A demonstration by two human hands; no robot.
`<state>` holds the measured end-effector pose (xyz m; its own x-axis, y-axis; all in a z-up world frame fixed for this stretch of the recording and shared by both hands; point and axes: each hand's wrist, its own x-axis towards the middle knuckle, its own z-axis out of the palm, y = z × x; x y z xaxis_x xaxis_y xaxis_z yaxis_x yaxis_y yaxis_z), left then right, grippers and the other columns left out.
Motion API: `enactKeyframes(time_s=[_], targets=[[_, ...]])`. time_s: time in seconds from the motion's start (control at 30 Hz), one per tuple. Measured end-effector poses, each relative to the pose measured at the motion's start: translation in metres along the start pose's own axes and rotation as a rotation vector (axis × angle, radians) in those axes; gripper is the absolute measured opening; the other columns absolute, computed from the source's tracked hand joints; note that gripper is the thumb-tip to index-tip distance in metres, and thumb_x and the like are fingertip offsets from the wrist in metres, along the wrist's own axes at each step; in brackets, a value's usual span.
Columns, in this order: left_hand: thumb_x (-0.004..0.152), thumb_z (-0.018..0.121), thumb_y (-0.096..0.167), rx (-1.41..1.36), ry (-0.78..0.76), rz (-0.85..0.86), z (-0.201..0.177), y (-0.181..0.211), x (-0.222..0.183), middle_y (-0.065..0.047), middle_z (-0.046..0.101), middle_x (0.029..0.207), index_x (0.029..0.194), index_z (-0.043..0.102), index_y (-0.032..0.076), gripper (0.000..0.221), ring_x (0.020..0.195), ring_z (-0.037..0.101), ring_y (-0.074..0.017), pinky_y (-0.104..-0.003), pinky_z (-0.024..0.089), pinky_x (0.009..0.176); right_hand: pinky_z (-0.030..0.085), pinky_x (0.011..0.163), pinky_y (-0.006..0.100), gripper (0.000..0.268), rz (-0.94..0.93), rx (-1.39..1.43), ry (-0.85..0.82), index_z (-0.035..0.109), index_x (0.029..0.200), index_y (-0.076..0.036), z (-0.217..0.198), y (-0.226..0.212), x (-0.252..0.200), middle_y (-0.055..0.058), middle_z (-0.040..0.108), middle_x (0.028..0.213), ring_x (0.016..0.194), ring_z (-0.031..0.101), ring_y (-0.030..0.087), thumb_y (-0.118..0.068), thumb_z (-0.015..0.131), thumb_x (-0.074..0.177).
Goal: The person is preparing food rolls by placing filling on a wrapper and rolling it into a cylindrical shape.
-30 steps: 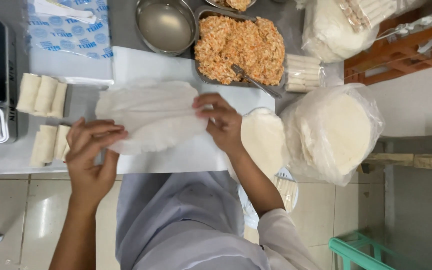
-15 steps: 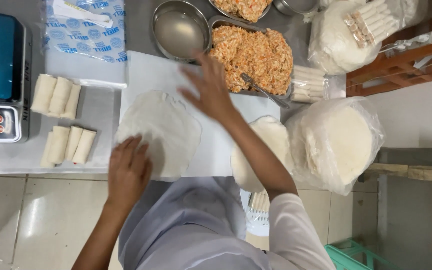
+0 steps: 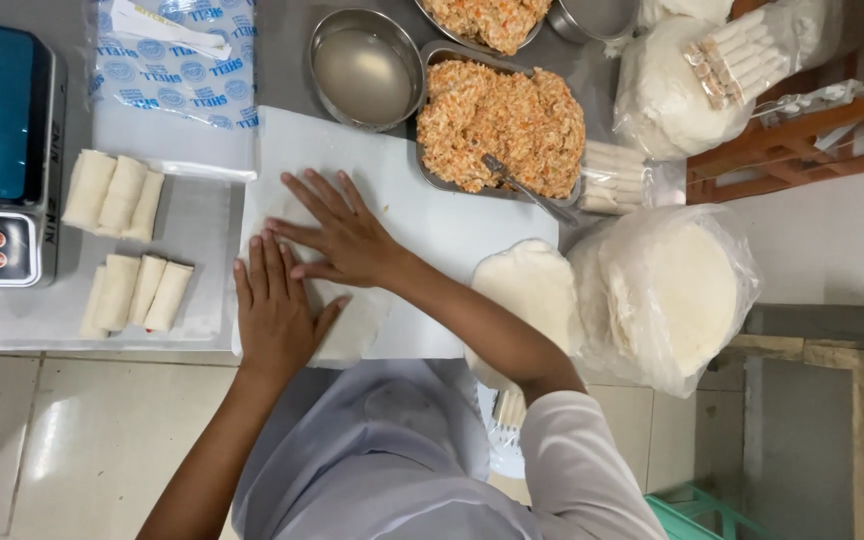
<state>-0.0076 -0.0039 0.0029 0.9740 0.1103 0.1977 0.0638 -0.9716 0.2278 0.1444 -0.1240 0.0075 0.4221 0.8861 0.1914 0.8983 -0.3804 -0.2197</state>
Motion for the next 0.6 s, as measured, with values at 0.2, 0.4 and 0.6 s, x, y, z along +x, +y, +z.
enactKeyframes(time_s=[0.2,0.4,0.6], targets=[[0.090,0.048,0.080,-0.026,-0.060,-0.016,-0.007,0.000,-0.004,-0.029,0.030,0.168,0.156,0.042,-0.005,0.108,0.161,0.017,-0.0415,-0.061,0.000,0.127,0.026,0.123,0.069,0.084,0.081,-0.209,0.012,0.047,0.153,-0.034,0.003,0.013,0.001,0.018,0.020,0.169,0.154,0.027,0.048,-0.087,0.028,0.091],[0.092,0.050,0.073,-0.159,-0.029,0.015,-0.012,0.000,0.000,-0.036,0.031,0.165,0.158,0.043,-0.003,0.101,0.158,0.018,-0.0503,-0.073,0.003,0.119,0.038,0.106,0.059,0.047,0.110,-0.280,0.201,0.073,0.116,-0.014,-0.006,0.064,-0.060,0.019,0.054,0.141,0.133,0.049,0.043,-0.055,0.064,0.096],[0.093,0.042,0.077,-0.104,-0.207,0.005,-0.016,-0.003,0.001,-0.034,0.024,0.169,0.163,0.038,0.005,0.100,0.161,0.009,-0.0486,-0.075,-0.003,0.118,0.044,0.071,0.047,0.034,0.672,-0.884,0.092,0.071,0.099,-0.017,-0.105,0.158,-0.181,0.007,0.069,0.091,0.086,0.066,0.031,-0.049,0.074,0.088]])
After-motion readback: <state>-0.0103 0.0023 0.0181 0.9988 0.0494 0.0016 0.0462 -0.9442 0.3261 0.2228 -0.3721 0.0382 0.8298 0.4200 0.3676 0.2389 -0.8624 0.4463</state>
